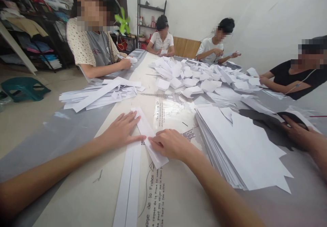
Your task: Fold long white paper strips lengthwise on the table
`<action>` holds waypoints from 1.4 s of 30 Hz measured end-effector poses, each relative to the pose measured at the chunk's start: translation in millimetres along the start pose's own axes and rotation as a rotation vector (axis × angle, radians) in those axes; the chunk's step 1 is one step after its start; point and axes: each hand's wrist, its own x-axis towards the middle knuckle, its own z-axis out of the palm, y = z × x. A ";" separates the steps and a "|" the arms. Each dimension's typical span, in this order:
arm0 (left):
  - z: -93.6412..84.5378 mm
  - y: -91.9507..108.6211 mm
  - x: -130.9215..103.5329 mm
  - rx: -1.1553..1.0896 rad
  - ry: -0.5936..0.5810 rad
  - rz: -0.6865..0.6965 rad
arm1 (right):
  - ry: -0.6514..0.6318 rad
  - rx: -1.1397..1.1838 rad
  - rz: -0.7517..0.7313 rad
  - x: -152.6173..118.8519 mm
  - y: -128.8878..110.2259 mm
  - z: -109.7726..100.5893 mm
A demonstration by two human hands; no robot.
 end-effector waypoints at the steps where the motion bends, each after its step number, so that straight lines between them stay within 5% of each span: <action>1: -0.5 2.4 -1.3 0.021 0.035 0.008 | 0.003 0.022 -0.001 0.4 1.1 0.3; 11: 1.4 23.1 -13.8 0.001 0.071 0.117 | -0.041 0.333 0.010 1.7 16.1 2.0; 19: -4.6 25.6 -12.0 -0.024 0.057 0.112 | -0.031 0.284 -0.041 1.2 18.9 5.2; 30: -11.5 -14.1 3.3 -0.147 -0.043 0.192 | 0.224 0.041 -0.168 -1.1 6.0 12.2; 42: -7.1 -19.4 5.0 -0.188 -0.042 0.182 | 0.174 0.008 -0.320 -1.0 2.8 12.0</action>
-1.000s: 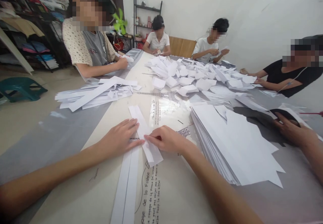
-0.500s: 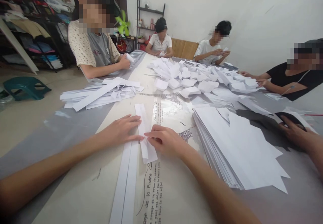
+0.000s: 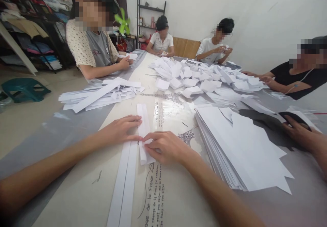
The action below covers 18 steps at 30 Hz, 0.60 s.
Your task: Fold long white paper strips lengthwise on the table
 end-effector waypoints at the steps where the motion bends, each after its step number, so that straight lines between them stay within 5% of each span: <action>1: 0.1 0.0 -0.3 -0.003 0.002 -0.004 | -0.007 -0.003 0.002 -0.6 -0.8 -0.2; 18: -0.5 1.7 -2.3 -0.011 -0.003 -0.024 | -0.159 -0.101 0.019 1.6 -17.4 -16.6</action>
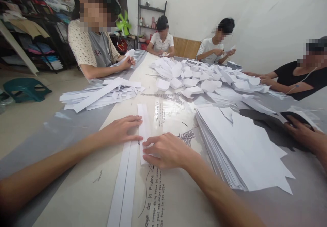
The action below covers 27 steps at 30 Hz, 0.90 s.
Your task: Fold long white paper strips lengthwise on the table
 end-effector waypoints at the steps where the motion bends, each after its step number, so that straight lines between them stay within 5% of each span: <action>1: -1.1 1.0 -0.2 0.003 -0.007 -0.003 | -0.005 -0.002 0.000 -0.1 -0.6 -0.5; 27: 1.3 4.0 -5.3 0.057 -0.040 0.033 | -0.066 -0.046 -0.002 -8.0 -13.7 -2.7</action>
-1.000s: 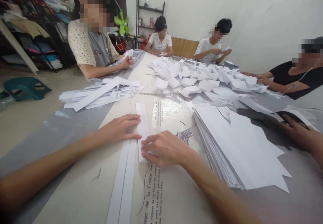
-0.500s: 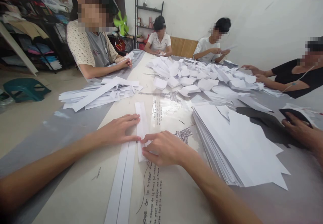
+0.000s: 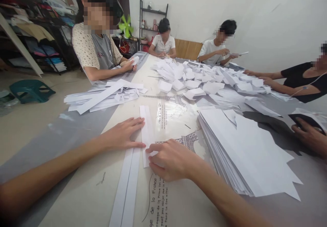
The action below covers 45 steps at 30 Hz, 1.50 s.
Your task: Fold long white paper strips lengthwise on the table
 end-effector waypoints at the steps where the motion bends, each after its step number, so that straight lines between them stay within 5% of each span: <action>1: 0.4 0.0 -0.1 0.003 0.001 0.003 | 0.001 -0.006 -0.002 -1.2 0.0 1.7; 6: 2.0 -0.4 -0.7 -0.004 0.012 0.013 | 0.101 0.130 0.083 -5.3 3.6 14.8; 10: 0.8 1.1 -0.7 -0.003 0.003 -0.004 | 0.200 0.308 0.479 -0.6 -1.3 18.6; 15: -1.8 5.5 0.4 0.005 0.001 -0.023 | 0.003 0.517 0.648 8.3 -19.2 17.7; 23: 2.5 3.8 0.1 -0.002 0.018 -0.024 | -0.136 0.729 0.700 5.5 -18.4 19.6; 45: -2.8 12.7 1.0 0.039 -0.032 -0.038 | -0.167 0.748 0.623 2.4 -13.7 17.8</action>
